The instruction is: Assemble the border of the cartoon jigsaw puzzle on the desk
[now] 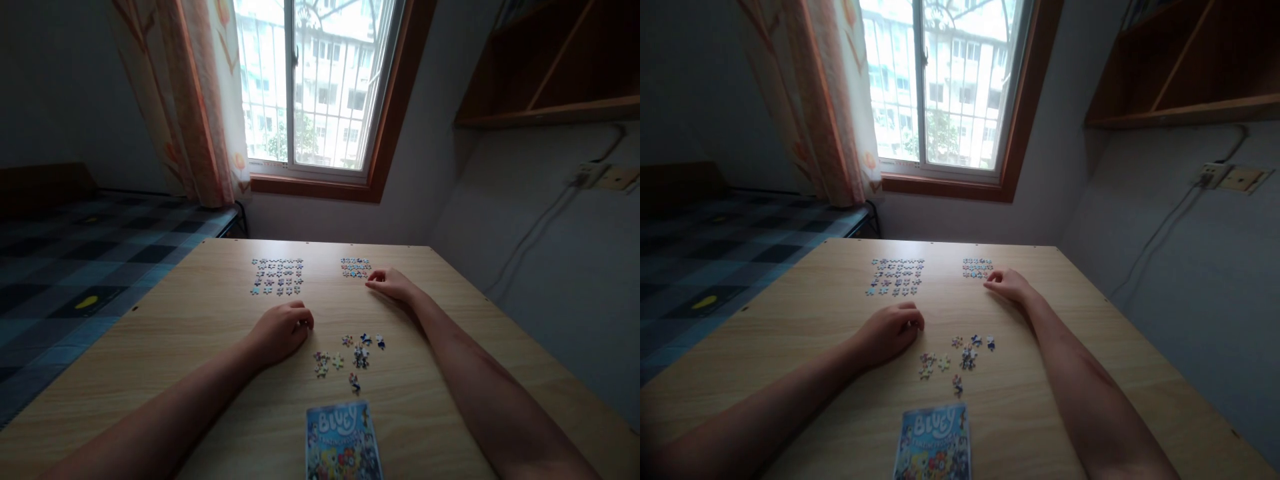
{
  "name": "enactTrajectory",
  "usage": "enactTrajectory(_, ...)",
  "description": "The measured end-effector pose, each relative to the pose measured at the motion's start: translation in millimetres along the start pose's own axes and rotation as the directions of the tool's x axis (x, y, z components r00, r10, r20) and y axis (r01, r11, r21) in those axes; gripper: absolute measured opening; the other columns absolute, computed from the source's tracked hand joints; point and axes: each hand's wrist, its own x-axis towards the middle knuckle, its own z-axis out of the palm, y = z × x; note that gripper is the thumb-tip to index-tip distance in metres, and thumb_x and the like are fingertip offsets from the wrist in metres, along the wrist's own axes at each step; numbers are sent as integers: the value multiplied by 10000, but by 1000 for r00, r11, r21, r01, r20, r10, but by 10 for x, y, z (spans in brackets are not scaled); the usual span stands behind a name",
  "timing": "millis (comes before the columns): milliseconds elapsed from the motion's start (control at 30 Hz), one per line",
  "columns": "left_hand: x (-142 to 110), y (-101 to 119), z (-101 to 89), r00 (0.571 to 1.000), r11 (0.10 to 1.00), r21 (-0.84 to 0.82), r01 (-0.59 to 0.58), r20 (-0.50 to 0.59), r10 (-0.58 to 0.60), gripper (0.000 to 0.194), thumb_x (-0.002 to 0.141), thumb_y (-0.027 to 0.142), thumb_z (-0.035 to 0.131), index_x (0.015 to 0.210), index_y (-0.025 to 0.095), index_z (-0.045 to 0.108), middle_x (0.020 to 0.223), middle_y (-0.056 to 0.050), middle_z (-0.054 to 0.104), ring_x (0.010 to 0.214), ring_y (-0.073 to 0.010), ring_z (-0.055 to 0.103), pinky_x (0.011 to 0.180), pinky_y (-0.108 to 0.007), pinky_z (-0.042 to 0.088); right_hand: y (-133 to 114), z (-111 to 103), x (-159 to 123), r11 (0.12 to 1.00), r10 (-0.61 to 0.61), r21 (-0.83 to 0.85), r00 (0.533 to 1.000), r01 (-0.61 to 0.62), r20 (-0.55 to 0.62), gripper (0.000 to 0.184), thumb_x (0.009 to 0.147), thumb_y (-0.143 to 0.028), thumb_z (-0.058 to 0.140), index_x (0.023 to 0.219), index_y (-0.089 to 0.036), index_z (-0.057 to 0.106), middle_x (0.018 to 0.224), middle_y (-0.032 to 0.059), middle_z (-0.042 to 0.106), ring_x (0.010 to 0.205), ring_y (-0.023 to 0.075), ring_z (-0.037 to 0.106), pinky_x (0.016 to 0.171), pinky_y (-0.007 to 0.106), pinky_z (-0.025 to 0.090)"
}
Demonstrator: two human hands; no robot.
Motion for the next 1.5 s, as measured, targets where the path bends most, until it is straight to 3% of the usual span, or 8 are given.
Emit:
enactTrajectory(67,2,-2,2,1000,1000,-4,-1,-4,1,232,760,85,536,818,219,716,894,-19,676,756,-147,604,701,-260,438,-82,-111,-68,998,-15,58,978,3,208,377,751,-520,730,936,-193,743,784,26,700,658,146,596,593,248,427)
enactTrajectory(200,6,-2,-1,1000,1000,-4,6,-2,-6,231,755,85,540,814,223,715,888,-14,674,756,-148,602,702,-261,437,-381,-253,-211,994,-20,95,762,-54,647,442,662,-575,799,841,-186,690,733,15,668,611,124,549,548,242,386)
enactTrajectory(333,6,15,-19,1000,1000,-4,14,4,-14,220,758,88,541,805,219,712,880,-17,670,747,-149,597,698,-264,439,-674,-226,-299,998,8,-45,688,36,726,470,573,-588,850,695,-183,644,630,-5,623,568,109,507,532,247,356)
enactTrajectory(533,1,9,-16,1000,1000,3,-5,-3,5,233,753,84,534,811,213,720,872,-20,671,736,-141,593,699,-260,446,-755,-100,-300,988,52,-139,705,67,707,476,502,-576,880,658,-192,645,564,-16,602,534,113,491,531,262,356)
enactTrajectory(667,3,-7,-10,1000,1000,-2,-6,-4,6,238,752,86,531,810,218,720,872,-17,672,740,-142,595,698,-260,444,-536,-108,-203,996,47,-84,795,4,605,347,564,-442,874,678,-195,659,627,-3,648,581,128,533,547,257,369)
enactTrajectory(900,11,15,-21,1000,1000,-11,14,8,-14,243,757,84,527,814,222,718,887,-17,678,751,-146,600,707,-260,442,55,-110,6,990,140,-11,981,-140,135,221,767,-333,705,907,-164,685,874,65,718,723,161,616,590,244,418)
enactTrajectory(1133,19,25,-26,999,999,0,33,22,-33,250,763,83,530,828,226,724,890,-16,684,738,-147,597,695,-263,432,151,100,82,979,190,-37,959,-201,-209,231,846,-341,611,998,-241,754,907,31,746,799,172,650,660,256,413)
enactTrajectory(1500,11,13,-16,999,999,5,40,28,-40,240,778,101,530,835,228,725,889,-15,680,750,-152,598,698,-268,425,97,234,102,978,145,-87,920,-188,-364,253,877,-406,611,988,-283,802,930,31,776,860,205,690,699,270,458)
